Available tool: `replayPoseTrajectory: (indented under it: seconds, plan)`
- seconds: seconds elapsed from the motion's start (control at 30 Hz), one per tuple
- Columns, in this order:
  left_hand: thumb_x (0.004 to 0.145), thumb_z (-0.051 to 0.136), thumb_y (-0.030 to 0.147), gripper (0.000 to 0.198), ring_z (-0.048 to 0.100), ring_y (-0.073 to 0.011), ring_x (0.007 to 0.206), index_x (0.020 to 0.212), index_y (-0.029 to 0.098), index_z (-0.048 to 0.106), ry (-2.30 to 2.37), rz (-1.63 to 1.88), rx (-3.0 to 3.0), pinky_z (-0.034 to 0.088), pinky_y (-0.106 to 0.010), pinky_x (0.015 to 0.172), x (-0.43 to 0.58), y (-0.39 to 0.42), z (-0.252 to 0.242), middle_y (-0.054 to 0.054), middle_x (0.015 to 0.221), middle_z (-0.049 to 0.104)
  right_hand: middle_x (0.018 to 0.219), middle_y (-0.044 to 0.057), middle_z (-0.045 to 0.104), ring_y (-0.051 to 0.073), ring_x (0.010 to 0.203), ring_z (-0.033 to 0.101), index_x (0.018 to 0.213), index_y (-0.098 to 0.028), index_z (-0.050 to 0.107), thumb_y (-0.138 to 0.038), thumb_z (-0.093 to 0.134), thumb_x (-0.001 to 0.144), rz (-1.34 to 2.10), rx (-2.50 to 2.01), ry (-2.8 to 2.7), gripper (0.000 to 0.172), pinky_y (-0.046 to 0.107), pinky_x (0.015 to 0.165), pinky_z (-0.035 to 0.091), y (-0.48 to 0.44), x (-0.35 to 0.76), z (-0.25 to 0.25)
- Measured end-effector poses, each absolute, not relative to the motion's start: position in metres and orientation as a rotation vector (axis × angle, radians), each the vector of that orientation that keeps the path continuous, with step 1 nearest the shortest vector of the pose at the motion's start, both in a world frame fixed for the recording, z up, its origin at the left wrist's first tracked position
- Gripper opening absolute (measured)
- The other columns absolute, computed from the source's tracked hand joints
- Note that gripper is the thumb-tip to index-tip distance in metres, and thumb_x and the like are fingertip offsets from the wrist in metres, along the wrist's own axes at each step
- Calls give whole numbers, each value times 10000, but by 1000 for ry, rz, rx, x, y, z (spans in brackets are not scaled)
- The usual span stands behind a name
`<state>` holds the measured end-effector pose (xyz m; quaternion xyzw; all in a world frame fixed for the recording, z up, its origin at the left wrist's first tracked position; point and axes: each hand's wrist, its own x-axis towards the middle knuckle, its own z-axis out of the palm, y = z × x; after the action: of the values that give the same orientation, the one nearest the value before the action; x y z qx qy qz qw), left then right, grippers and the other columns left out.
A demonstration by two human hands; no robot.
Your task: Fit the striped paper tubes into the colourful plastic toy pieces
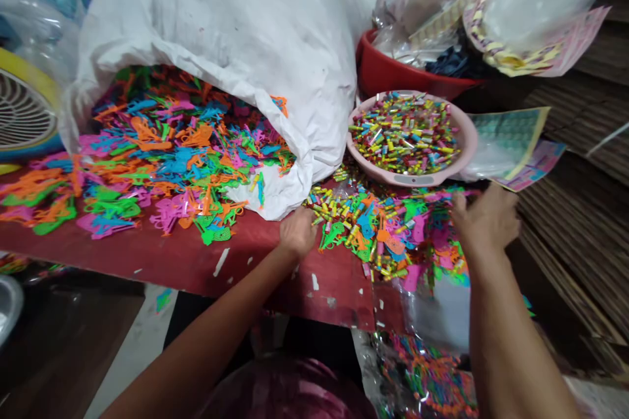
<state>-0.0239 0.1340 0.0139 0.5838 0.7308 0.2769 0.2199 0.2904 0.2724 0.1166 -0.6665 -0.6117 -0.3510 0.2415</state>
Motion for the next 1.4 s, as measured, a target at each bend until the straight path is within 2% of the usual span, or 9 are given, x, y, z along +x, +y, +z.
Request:
replayPoseTrajectory:
  seconds: [0.13, 0.3, 0.5, 0.63, 0.73, 0.83, 0.97, 1.07, 1.4]
  plan:
    - [868, 559, 189, 89, 618, -239, 893, 930, 178, 621, 1984, 973, 1579, 451, -336, 771, -43, 114, 5, -101, 975, 638, 1166, 267, 608, 332, 1106, 538, 1254, -119, 581, -334, 616, 882, -626, -1485, -1859, 431, 437, 780, 386, 242, 226, 102]
    - [907, 515, 253, 174, 529, -142, 638, 1038, 182, 605, 1764, 1424, 1294, 405, -254, 634, -70, 73, -5, 10, 719, 576, 1080, 108, 670, 226, 937, 630, 1220, -201, 626, -223, 508, 940, 297, -815, -2321, 305, 340, 827, 477, 206, 88, 71]
    - [909, 526, 312, 172, 479, -93, 562, 1008, 177, 566, 1518, 1614, 1049, 343, -205, 539, -80, 49, -16, 44, 683, 523, 1451, 127, 467, 274, 1238, 476, 1323, -215, 582, -44, 448, 899, -49, -353, -2803, 476, 383, 974, 398, 229, -33, 51]
    - [886, 555, 302, 144, 472, -82, 579, 957, 177, 549, 1451, 1712, 917, 346, -194, 549, -82, 49, -14, 49, 696, 508, 1090, 143, 666, 267, 1005, 569, 1049, -170, 713, -103, 541, 879, -190, -433, -3052, 250, 352, 845, 408, 243, -55, 52]
    - [874, 572, 328, 172, 492, -86, 596, 943, 176, 530, 1352, 1781, 779, 372, -199, 571, -85, 50, -9, 36, 725, 548, 945, 128, 687, 252, 937, 598, 976, -148, 718, -151, 580, 872, -82, -533, -2973, 173, 333, 826, 412, 238, -38, 58]
    - [869, 585, 371, 216, 510, -90, 604, 948, 178, 530, 1312, 1812, 701, 391, -206, 583, -86, 50, -8, 24, 753, 586, 933, 84, 704, 231, 907, 626, 983, -165, 711, -228, 589, 887, 413, -644, -2602, 168, 313, 805, 443, 218, -7, 60]
    - [862, 605, 385, 233, 513, -95, 625, 945, 168, 582, 1380, 1811, 773, 397, -205, 589, -84, 51, -8, 15, 764, 600, 681, 13, 665, 154, 562, 589, 848, -181, 685, -423, 627, 869, 1334, -867, -2028, 249, 257, 530, 444, 176, 33, 51]
    - [871, 606, 378, 226, 536, -108, 651, 952, 169, 635, 1420, 1752, 926, 415, -214, 609, -75, 53, -8, -1, 788, 635, 735, 24, 692, 119, 499, 563, 853, -179, 665, -441, 699, 815, 1666, -921, -1695, 267, 231, 452, 437, 148, 53, 41]
    - [886, 606, 346, 269, 616, -135, 685, 1094, 185, 656, 1313, 1690, 1004, 464, -237, 634, -52, 57, -17, -10, 808, 702, 618, -24, 628, 119, 536, 547, 914, -205, 629, -379, 644, 892, 1418, -983, -1654, 176, 235, 542, 438, 112, 88, 38]
